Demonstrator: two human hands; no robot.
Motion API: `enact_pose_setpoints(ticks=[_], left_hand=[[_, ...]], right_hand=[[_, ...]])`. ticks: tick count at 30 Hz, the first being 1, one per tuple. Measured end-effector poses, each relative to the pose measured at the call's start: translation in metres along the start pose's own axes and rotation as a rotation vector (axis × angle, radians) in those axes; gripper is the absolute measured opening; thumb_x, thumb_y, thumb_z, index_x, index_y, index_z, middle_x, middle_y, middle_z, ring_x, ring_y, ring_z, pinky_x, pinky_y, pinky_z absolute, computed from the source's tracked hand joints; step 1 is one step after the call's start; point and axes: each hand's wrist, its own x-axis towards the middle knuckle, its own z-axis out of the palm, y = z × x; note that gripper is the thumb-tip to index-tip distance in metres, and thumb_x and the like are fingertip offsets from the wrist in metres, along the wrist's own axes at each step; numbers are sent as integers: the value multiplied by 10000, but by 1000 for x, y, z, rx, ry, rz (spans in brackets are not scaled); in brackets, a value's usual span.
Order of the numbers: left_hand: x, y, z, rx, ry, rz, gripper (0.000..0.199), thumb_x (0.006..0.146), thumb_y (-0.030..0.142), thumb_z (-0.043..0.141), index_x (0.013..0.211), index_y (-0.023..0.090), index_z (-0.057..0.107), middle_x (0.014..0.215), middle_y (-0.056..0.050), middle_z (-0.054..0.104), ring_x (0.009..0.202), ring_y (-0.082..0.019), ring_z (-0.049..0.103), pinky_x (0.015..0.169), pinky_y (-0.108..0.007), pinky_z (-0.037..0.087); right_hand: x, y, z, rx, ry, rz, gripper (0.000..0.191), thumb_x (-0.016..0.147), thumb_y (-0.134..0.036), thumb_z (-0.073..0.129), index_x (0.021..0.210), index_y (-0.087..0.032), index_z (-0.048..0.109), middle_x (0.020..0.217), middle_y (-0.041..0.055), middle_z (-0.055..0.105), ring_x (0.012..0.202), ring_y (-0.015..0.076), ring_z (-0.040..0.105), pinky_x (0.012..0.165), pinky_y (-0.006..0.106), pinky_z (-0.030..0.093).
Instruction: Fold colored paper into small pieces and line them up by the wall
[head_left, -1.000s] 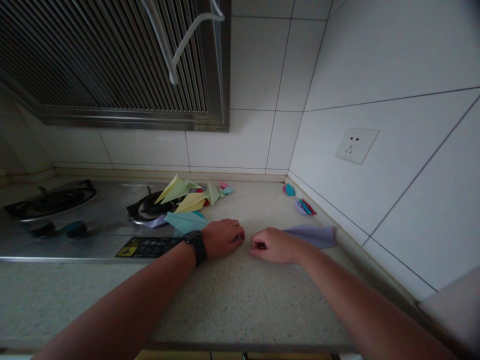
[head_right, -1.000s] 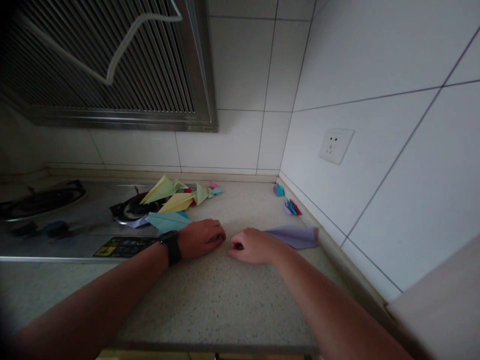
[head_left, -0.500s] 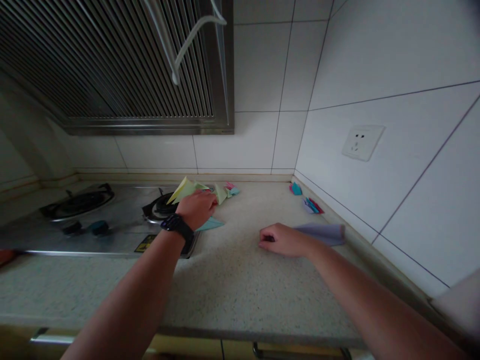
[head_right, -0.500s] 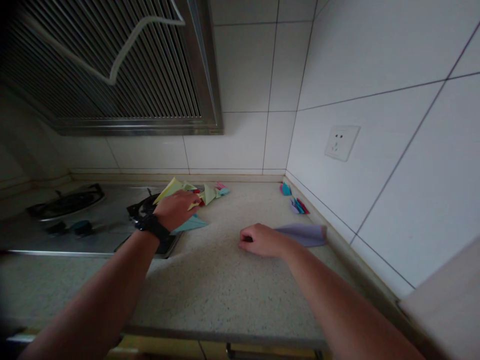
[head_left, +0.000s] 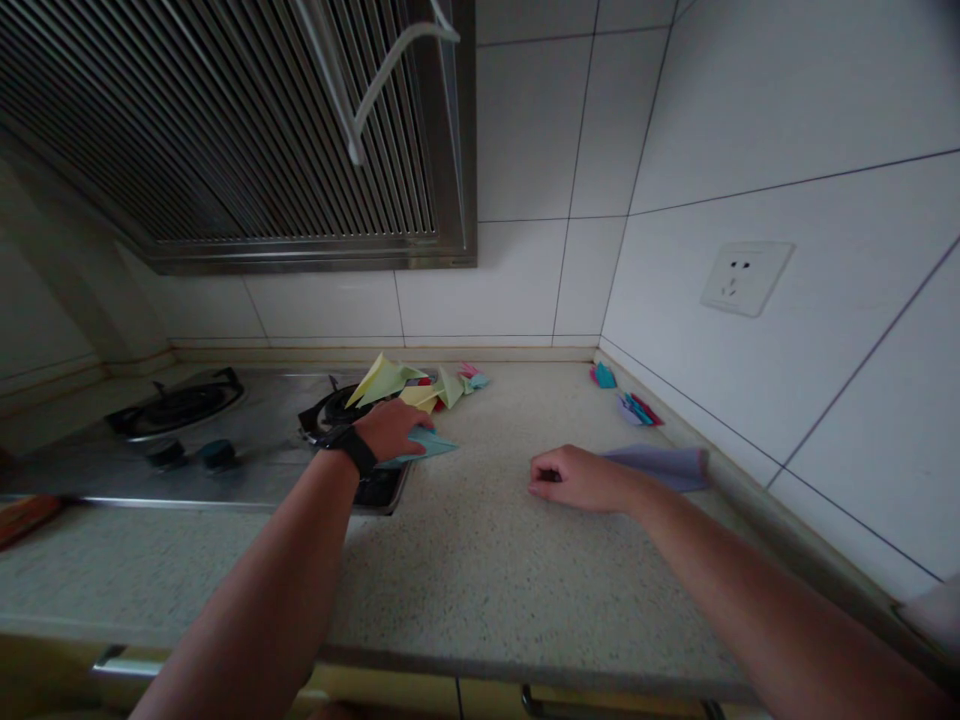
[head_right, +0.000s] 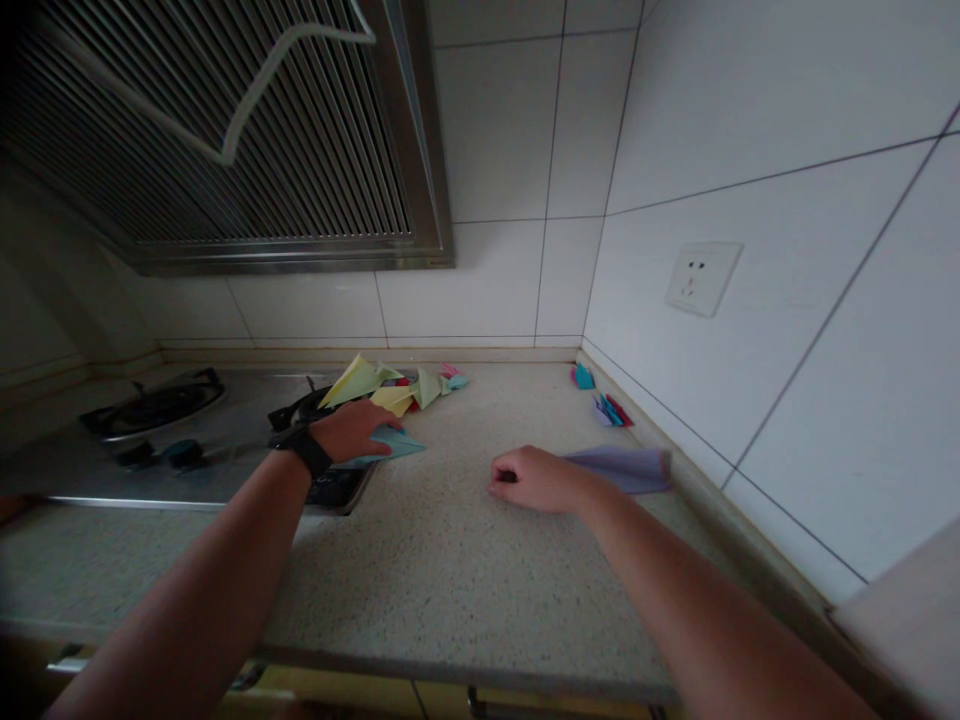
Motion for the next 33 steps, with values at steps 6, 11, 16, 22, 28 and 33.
enact_pose_setpoints(ticks=[6, 11, 16, 22, 28, 33], left_hand=[[2, 10, -3, 27, 2, 46, 335, 732, 389, 682, 1027, 229, 685, 1013, -71, 666, 1000, -247, 581, 893, -331, 393], [3, 24, -11, -23, 122, -76, 323, 794, 405, 624, 1076, 250, 646, 1019, -56, 676, 918, -236, 613, 773, -323, 430], [8, 45, -13, -289, 337, -79, 369, 778, 402, 659, 1091, 210, 627, 895, -32, 658, 797, -185, 595, 704, -285, 430], [19, 76, 9, -711, 376, -12, 424, 792, 411, 658, 1131, 169, 580, 873, -34, 628, 784, -164, 576, 682, -277, 445], [26, 102, 34, -1057, 262, 58, 440, 799, 369, 668, 1160, 161, 527, 885, -29, 601, 785, -145, 568, 682, -266, 456], [29, 110, 42, -1132, 239, 79, 434, 786, 329, 693, 1142, 146, 525, 877, -34, 604, 798, -146, 561, 695, -272, 449]], right_hand=[[-1, 0, -1, 12, -2, -11, 199, 819, -342, 577, 801, -166, 666, 690, 11, 617, 621, 121, 509, 563, 235, 328], [-2, -2, -2, 6, -3, -7, 201, 824, -346, 571, 811, -172, 670, 714, 13, 636, 633, 124, 525, 563, 233, 332], [-3, -5, -4, -11, -9, -2, 202, 827, -341, 572, 833, -171, 680, 730, 21, 648, 644, 129, 540, 565, 231, 338], [-1, -6, -3, 59, 33, -34, 206, 848, -335, 568, 895, -166, 677, 782, 32, 662, 686, 135, 561, 604, 236, 370], [2, -11, -5, 206, 250, -80, 293, 888, -436, 523, 960, -164, 607, 776, 13, 580, 713, 130, 519, 630, 237, 373], [4, -11, -4, 282, 302, -89, 294, 893, -451, 500, 866, -168, 573, 671, -33, 468, 626, 107, 419, 580, 231, 321]])
